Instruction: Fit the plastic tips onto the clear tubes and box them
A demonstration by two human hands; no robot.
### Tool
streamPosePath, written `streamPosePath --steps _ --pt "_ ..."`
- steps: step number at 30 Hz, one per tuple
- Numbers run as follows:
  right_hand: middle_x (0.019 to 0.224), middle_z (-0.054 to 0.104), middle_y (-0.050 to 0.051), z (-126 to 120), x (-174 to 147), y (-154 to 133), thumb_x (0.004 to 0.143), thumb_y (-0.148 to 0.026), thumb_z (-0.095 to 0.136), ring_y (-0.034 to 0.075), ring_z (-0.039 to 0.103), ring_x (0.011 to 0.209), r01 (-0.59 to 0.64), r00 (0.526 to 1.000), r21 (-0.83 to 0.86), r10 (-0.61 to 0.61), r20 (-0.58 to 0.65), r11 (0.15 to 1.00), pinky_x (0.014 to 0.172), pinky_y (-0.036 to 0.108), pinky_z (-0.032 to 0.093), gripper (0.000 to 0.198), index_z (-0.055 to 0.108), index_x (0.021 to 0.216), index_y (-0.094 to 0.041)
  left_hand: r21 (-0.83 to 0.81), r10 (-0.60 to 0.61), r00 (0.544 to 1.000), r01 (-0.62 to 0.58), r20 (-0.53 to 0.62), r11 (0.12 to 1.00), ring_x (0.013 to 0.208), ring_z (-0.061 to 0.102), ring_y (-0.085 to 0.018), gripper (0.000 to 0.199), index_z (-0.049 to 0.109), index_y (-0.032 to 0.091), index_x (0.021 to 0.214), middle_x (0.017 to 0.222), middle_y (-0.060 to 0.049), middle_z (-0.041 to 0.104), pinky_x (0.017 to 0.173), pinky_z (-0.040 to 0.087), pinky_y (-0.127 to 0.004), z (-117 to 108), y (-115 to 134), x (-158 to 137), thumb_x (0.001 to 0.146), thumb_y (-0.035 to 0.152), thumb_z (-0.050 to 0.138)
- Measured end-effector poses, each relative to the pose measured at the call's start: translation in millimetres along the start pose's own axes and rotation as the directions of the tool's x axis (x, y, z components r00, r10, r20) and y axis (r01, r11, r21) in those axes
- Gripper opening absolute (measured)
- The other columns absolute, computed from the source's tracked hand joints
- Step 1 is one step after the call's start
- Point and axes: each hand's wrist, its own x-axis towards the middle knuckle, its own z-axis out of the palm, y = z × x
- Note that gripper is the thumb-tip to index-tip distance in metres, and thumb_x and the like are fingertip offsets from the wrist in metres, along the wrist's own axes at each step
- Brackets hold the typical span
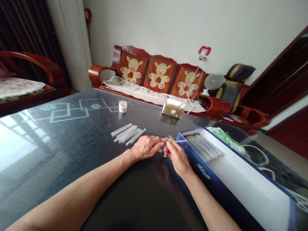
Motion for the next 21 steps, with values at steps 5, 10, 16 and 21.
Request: streamPosePath --steps 5,10,16,21 --pt "0.090 0.067 0.001 -6 6 -1 0.076 -0.042 0.070 0.011 0.060 0.072 0.026 0.983 0.049 -0.017 -0.182 0.998 0.056 0.021 0.046 0.032 0.067 0.102 -0.024 0.101 -0.066 0.997 0.071 -0.049 0.992 0.067 0.061 -0.013 0.034 0.068 0.019 0.084 0.074 -0.002 0.065 0.059 0.038 -0.021 1 -1 1 0.096 0.033 0.038" --pt "0.084 0.072 0.003 -17 14 -8 0.065 -0.035 0.080 0.012 0.065 0.069 0.087 0.935 0.275 0.016 -0.354 0.957 0.061 0.023 0.053 0.032 0.065 0.089 -0.020 0.137 -0.065 0.996 0.072 -0.056 0.988 0.071 0.063 -0.014 0.034 0.068 0.021 0.097 0.079 -0.003 0.065 0.061 0.041 -0.022 1 -5 0 0.096 0.037 0.039" --pt "0.084 0.074 0.003 -19 17 -4 0.059 -0.035 0.083 0.012 0.067 0.069 0.023 0.893 0.373 0.149 -0.425 0.927 0.062 0.022 0.054 0.032 0.064 0.080 -0.019 0.087 0.069 0.996 -0.064 -0.054 0.994 0.075 0.063 -0.015 0.037 0.056 0.016 0.125 0.091 -0.007 0.064 0.068 0.048 -0.025 3 -8 -1 0.097 0.029 0.035" --pt "0.082 0.072 0.002 -10 12 4 0.065 -0.042 0.078 0.013 0.065 0.069 -0.019 0.901 0.063 0.044 -0.431 0.998 0.056 0.022 0.050 0.033 0.068 0.086 -0.019 0.071 0.108 0.993 -0.104 -0.040 0.992 0.078 0.063 -0.016 0.038 0.049 0.015 0.130 0.093 -0.008 0.064 0.070 0.050 -0.026 9 -10 -2 0.095 0.024 0.036"
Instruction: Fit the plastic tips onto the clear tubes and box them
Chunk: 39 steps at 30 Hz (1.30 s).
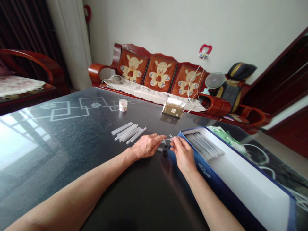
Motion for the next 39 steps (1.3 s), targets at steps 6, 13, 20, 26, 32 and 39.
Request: streamPosePath --steps 6,13,20,26,32,39 --pt "0.083 0.072 0.004 -10 -1 -11 0.075 -0.034 0.061 0.019 0.066 0.075 0.307 0.938 -0.597 -0.130 0.321 0.741 0.068 0.029 0.050 0.023 0.070 0.089 -0.019 0.018 -0.039 0.998 0.040 -0.050 0.999 0.076 0.062 -0.015 0.041 0.047 0.018 0.134 0.093 -0.007 0.063 0.070 0.050 -0.026 2 -6 -2 0.094 0.021 0.038" --pt "0.074 0.068 0.003 -22 -4 -20 0.070 -0.025 0.063 0.017 0.063 0.066 0.500 0.842 -0.783 0.004 0.539 0.369 0.064 0.026 0.047 0.007 0.067 0.075 -0.019 0.022 -0.048 0.997 0.049 -0.065 0.999 0.073 0.062 -0.015 0.038 0.052 0.018 0.129 0.088 -0.006 0.063 0.067 0.050 -0.025 2 -7 -2 0.093 0.020 0.038" --pt "0.073 0.064 0.003 -20 -4 -11 0.074 -0.020 0.061 0.016 0.061 0.065 0.580 0.803 -0.775 -0.016 0.596 0.251 0.065 0.027 0.046 0.007 0.068 0.072 -0.020 -0.010 -0.043 0.996 0.042 -0.076 0.999 0.085 0.066 -0.018 0.037 0.050 0.016 0.128 0.100 -0.009 0.067 0.075 0.053 -0.029 5 -8 -2 0.093 0.020 0.040" --pt "0.074 0.069 0.003 -16 -2 -13 0.080 -0.032 0.060 0.017 0.063 0.069 0.348 0.900 -0.640 -0.053 0.432 0.685 0.066 0.029 0.048 0.018 0.070 0.088 -0.019 -0.081 -0.034 0.996 0.027 -0.079 0.996 0.091 0.067 -0.019 0.028 0.055 0.015 0.116 0.101 -0.010 0.069 0.080 0.053 -0.031 1 -4 0 0.092 0.020 0.041" --pt "0.078 0.070 0.003 -4 -4 -5 0.064 -0.039 0.078 0.015 0.065 0.071 -0.121 0.954 -0.116 0.148 0.260 0.986 0.059 0.024 0.051 0.034 0.070 0.088 -0.017 -0.096 -0.002 0.998 -0.003 -0.058 0.995 0.086 0.067 -0.019 0.025 0.057 0.014 0.110 0.096 -0.010 0.068 0.078 0.052 -0.030 -2 1 1 0.091 0.020 0.042" --pt "0.081 0.069 0.001 0 -6 -3 0.059 -0.036 0.083 0.012 0.065 0.072 -0.152 0.962 -0.011 0.151 0.228 0.988 0.058 0.020 0.050 0.034 0.070 0.086 -0.018 -0.086 0.017 1.000 -0.017 0.004 0.996 0.077 0.065 -0.016 0.023 0.058 0.015 0.106 0.086 -0.006 0.065 0.072 0.050 -0.026 -2 3 1 0.091 0.018 0.042"
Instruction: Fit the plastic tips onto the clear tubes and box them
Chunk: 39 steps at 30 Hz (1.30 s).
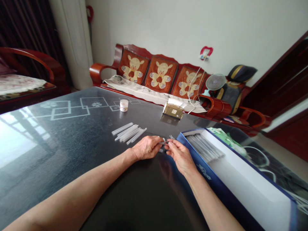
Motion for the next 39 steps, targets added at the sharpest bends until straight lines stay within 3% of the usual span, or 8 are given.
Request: streamPosePath --steps 13,20,28,31,37,39 --pt "0.081 0.071 0.002 1 0 7 0.064 -0.035 0.079 0.014 0.067 0.073 0.059 0.998 -0.113 -0.058 0.014 0.992 0.059 0.021 0.051 0.029 0.072 0.087 -0.019 0.003 0.011 1.000 -0.011 0.023 1.000 0.078 0.065 -0.017 0.024 0.060 0.015 0.107 0.087 -0.007 0.066 0.073 0.050 -0.026 0 -1 0 0.092 0.021 0.042" --pt "0.077 0.072 0.001 3 0 13 0.067 -0.038 0.076 0.016 0.068 0.072 0.164 0.982 -0.228 -0.181 -0.053 0.960 0.061 0.026 0.054 0.028 0.073 0.088 -0.020 0.074 -0.006 0.999 0.003 0.041 0.997 0.071 0.064 -0.014 0.031 0.061 0.020 0.116 0.082 -0.004 0.064 0.066 0.048 -0.023 -2 -1 0 0.095 0.026 0.040" --pt "0.078 0.073 0.002 -2 2 11 0.070 -0.041 0.072 0.019 0.069 0.071 0.220 0.974 -0.365 -0.221 0.041 0.904 0.065 0.030 0.056 0.028 0.072 0.089 -0.020 0.106 -0.026 0.998 0.019 0.063 0.994 0.073 0.063 -0.016 0.026 0.064 0.017 0.096 0.078 -0.005 0.063 0.068 0.048 -0.025 -2 -2 1 0.095 0.028 0.040" --pt "0.076 0.072 0.003 -8 1 10 0.076 -0.044 0.066 0.020 0.068 0.072 0.303 0.952 -0.489 -0.284 0.115 0.818 0.068 0.031 0.055 0.026 0.070 0.088 -0.021 0.092 -0.005 0.998 -0.001 0.069 0.996 0.073 0.063 -0.016 0.026 0.064 0.017 0.093 0.076 -0.005 0.062 0.068 0.047 -0.024 -2 -1 1 0.094 0.027 0.040" --pt "0.071 0.067 0.005 -11 -4 6 0.088 -0.041 0.050 0.019 0.062 0.069 0.508 0.840 -0.723 -0.457 0.293 0.469 0.068 0.030 0.047 0.028 0.063 0.073 -0.022 0.062 0.030 0.993 -0.037 0.111 0.997 0.072 0.063 -0.016 0.023 0.065 0.017 0.097 0.080 -0.005 0.064 0.067 0.048 -0.025 -3 4 3 0.092 0.026 0.043" --pt "0.068 0.065 0.005 -11 -4 6 0.091 -0.040 0.046 0.018 0.060 0.066 0.511 0.833 -0.749 -0.459 0.309 0.422 0.067 0.029 0.046 0.034 0.059 0.066 -0.022 0.070 0.035 0.991 -0.044 0.131 0.997 0.071 0.063 -0.016 0.023 0.065 0.018 0.095 0.078 -0.004 0.064 0.066 0.048 -0.025 -4 5 3 0.092 0.025 0.044"
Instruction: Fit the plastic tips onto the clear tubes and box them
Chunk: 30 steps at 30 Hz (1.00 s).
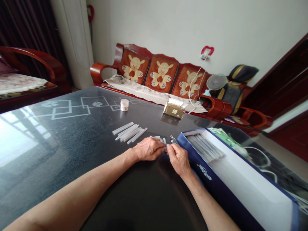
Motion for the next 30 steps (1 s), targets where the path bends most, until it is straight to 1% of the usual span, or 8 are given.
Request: streamPosePath --steps 2,7,10,13,17,22,25,30 --pt "0.067 0.065 0.004 0.6 -0.3 0.8 0.093 -0.039 0.042 0.018 0.060 0.065 -0.033 0.999 0.006 0.033 0.012 0.999 0.067 0.029 0.045 0.036 0.059 0.066 -0.022 0.008 -0.003 1.000 0.003 0.007 1.000 0.071 0.063 -0.015 0.022 0.065 0.017 0.095 0.078 -0.004 0.064 0.066 0.048 -0.024 -0.1 -0.5 -0.2 0.091 0.025 0.045" --pt "0.081 0.067 0.003 -0.1 -1.8 2.3 0.090 -0.036 0.048 0.018 0.061 0.069 -0.035 0.999 0.084 0.033 0.033 0.996 0.067 0.028 0.046 0.018 0.060 0.093 -0.023 0.018 -0.022 1.000 0.023 -0.017 1.000 0.073 0.063 -0.016 0.021 0.065 0.017 0.096 0.080 -0.004 0.064 0.066 0.048 -0.025 -0.6 -4.1 -1.0 0.091 0.023 0.045" --pt "0.079 0.063 0.002 -1.3 -1.7 0.6 0.088 -0.033 0.050 0.017 0.058 0.067 0.035 0.999 0.041 -0.036 0.023 0.999 0.065 0.028 0.045 0.013 0.058 0.088 -0.022 0.030 -0.027 1.000 0.028 -0.012 0.999 0.071 0.063 -0.016 0.021 0.065 0.018 0.095 0.079 -0.004 0.064 0.065 0.047 -0.025 -1.0 -3.4 -1.1 0.091 0.024 0.046" --pt "0.076 0.062 0.003 -1.1 -0.8 -0.7 0.092 -0.033 0.044 0.017 0.057 0.071 0.082 0.996 -0.004 -0.082 0.029 0.997 0.068 0.028 0.044 0.021 0.057 0.079 -0.022 0.029 -0.018 1.000 0.018 0.005 0.999 0.070 0.063 -0.016 0.020 0.065 0.018 0.094 0.078 -0.004 0.063 0.065 0.047 -0.024 -1.0 -1.0 -0.8 0.091 0.025 0.046" --pt "0.070 0.061 0.003 1.6 -0.3 1.4 0.095 -0.034 0.038 0.016 0.057 0.068 0.049 0.998 -0.022 -0.048 0.045 0.999 0.067 0.028 0.043 0.034 0.055 0.069 -0.022 0.027 -0.002 1.000 0.002 0.023 1.000 0.070 0.062 -0.015 0.020 0.065 0.018 0.092 0.078 -0.003 0.063 0.065 0.046 -0.024 -0.6 -0.1 -0.3 0.090 0.024 0.046" --pt "0.081 0.064 0.003 1.3 -1.1 3.0 0.090 -0.031 0.048 0.016 0.059 0.070 0.074 0.997 0.043 -0.075 0.018 0.996 0.065 0.026 0.045 0.016 0.059 0.088 -0.020 0.039 -0.032 0.999 0.031 0.018 0.999 0.071 0.063 -0.016 0.021 0.065 0.018 0.095 0.080 -0.004 0.064 0.064 0.045 -0.025 -0.9 -2.9 -0.7 0.090 0.024 0.047" --pt "0.082 0.062 0.003 -0.1 -1.2 1.2 0.086 -0.028 0.051 0.015 0.057 0.069 0.140 0.990 0.021 -0.140 -0.005 0.990 0.064 0.026 0.044 0.010 0.057 0.088 -0.020 0.039 -0.039 0.999 0.038 0.014 0.999 0.072 0.063 -0.016 0.021 0.066 0.018 0.096 0.081 -0.004 0.064 0.064 0.045 -0.025 -1.3 -3.1 -1.2 0.090 0.024 0.047" --pt "0.073 0.059 0.003 1.8 -0.3 2.6 0.094 -0.030 0.041 0.016 0.056 0.069 0.140 0.990 -0.024 -0.139 0.026 0.990 0.067 0.027 0.042 0.028 0.056 0.072 -0.020 0.040 -0.023 0.999 0.022 0.032 0.999 0.071 0.063 -0.016 0.021 0.066 0.018 0.091 0.078 -0.003 0.064 0.064 0.044 -0.024 -1.1 -1.1 -1.0 0.090 0.025 0.047"
